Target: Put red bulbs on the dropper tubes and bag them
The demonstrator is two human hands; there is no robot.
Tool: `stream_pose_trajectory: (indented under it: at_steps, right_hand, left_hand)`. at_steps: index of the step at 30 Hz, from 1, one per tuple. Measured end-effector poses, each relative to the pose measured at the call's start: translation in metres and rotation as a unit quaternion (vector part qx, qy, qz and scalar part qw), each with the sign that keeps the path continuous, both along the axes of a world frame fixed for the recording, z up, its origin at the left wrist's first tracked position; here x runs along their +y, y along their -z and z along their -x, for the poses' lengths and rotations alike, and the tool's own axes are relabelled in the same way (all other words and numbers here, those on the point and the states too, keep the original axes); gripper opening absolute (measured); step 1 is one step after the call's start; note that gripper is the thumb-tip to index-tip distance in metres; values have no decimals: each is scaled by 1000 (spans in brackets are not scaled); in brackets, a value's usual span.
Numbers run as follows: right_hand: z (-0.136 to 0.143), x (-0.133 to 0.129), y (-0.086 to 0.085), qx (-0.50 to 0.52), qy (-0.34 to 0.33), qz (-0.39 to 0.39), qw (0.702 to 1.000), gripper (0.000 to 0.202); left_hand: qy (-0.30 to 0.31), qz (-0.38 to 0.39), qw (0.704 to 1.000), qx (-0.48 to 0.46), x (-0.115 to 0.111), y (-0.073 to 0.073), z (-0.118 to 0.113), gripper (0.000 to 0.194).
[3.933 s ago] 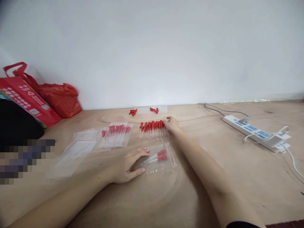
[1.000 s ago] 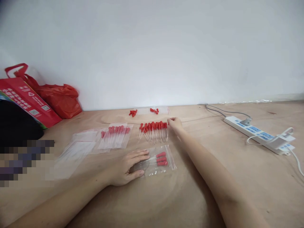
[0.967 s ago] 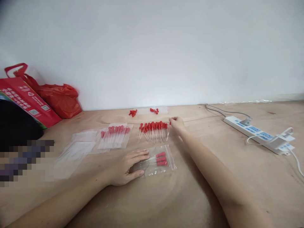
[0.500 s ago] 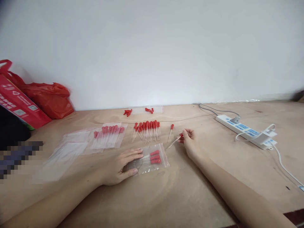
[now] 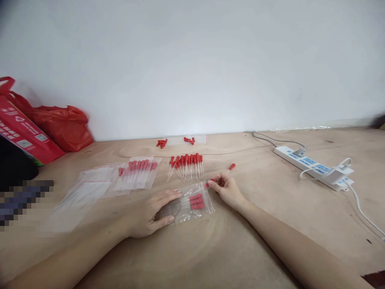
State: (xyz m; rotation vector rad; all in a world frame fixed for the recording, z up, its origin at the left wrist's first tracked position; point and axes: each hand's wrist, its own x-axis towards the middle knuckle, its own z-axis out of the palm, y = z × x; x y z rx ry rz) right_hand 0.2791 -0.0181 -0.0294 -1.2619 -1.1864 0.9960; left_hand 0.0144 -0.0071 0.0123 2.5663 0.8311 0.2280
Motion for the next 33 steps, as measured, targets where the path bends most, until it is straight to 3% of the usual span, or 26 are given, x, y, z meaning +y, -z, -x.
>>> stream_pose_trajectory:
  at_steps: [4,9,11,13,15,17,19,21,22,24,29,33]
  right_hand:
    - [2,-2,0,-125,-33,-21,991,23]
    - [9,-8,-7,-193,-154,-64,967,23]
    - [8,-8,-11,-204,-173,-72,961,24]
    - [1,-6,-14,-231,-137,-67,961,23]
    - [-14,-1,-17,-306,-38,-61,949,21]
    - [-34,4,-20,-418,91,-35,903,21]
    - [-56,8,-20,-507,192,47,839,27]
    - [-75,12,-19,-538,228,120,802,37]
    - [-82,13,-18,-538,227,141,800,39]
    - [-90,16,-15,-511,202,150,822,36]
    - [-87,18,-11,-243,131,146,950,24]
    - [-80,17,-13,-85,128,151,976,25]
  left_hand:
    - [3,-5,1000,-9,0,1,0,52]
    - [5,-6,1000,-3,0,1,0,52]
    - [4,-5,1000,-2,0,1,0,51]
    - [5,-5,1000,-13,0,0,0,50]
    - [7,-6,1000,-27,0,1,0,48]
    - [10,-4,999,-33,0,1,0,48]
    - [13,-2,1000,-27,1,1,0,47]
    - [12,-5,1000,-21,1,0,0,48]
    - [10,-6,1000,-18,1,0,0,48]
    - [9,-7,1000,-17,1,0,-1,47]
    - [11,-7,999,-29,0,0,-1,47]
    - [12,-5,999,-29,1,0,-1,47]
